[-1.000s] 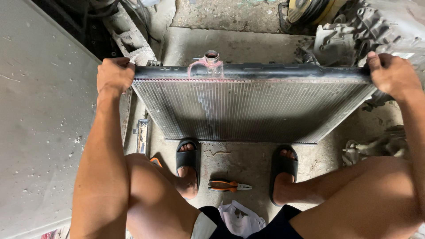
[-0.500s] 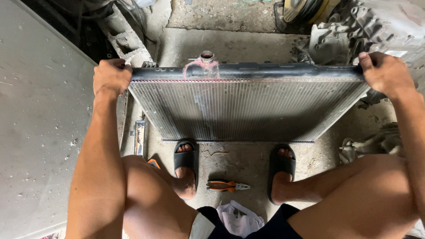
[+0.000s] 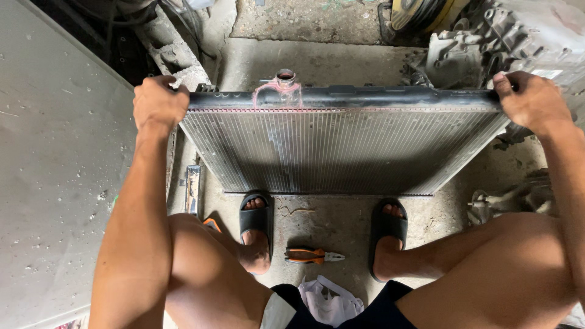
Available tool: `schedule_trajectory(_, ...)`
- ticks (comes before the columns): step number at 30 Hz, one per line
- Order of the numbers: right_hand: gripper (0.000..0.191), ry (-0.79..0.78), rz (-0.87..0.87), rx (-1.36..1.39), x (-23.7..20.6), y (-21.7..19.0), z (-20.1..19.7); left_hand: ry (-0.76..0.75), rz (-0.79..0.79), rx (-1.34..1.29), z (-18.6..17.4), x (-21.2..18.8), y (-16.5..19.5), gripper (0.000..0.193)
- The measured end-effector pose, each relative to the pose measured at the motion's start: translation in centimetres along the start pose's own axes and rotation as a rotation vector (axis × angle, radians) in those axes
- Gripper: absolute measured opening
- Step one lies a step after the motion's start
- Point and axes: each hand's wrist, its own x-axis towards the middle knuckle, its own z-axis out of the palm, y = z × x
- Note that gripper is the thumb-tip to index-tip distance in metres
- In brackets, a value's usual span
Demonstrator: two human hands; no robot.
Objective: The person uses a screwdriver to pry along the seam of a car radiator's top tank, then uses pliers to pull the tank away from the core. The person lifts the radiator to inspect the separation.
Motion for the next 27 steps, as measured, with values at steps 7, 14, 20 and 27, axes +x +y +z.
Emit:
schedule_trajectory(7,0.07,-0.032,0.051,-0.001,-0.4,-0.5,-0.2,-0.1,0.227,-0.111,0.7,-2.5,3.4,0.04)
schedule_trajectory(14,0.065,-0.054,0.104,-0.004,-0.4,-0.8,-0.3,-0.483,0.15,-0.123,2.0,-5.1,7.5,0.054)
schedule_trajectory(20,0.053,-0.022,0.087,0.016,-1.3,-2.3,-1.4,-0.547,0.22,-0.007,3.1,-4.6,9.0,0.052)
schedule_trajectory(27,0.026,0.05,-0.366,-0.018,-7.0,-14.8,-2.3,-0.5,0.294,0.122,4.6,-3.7,8.4,0.044)
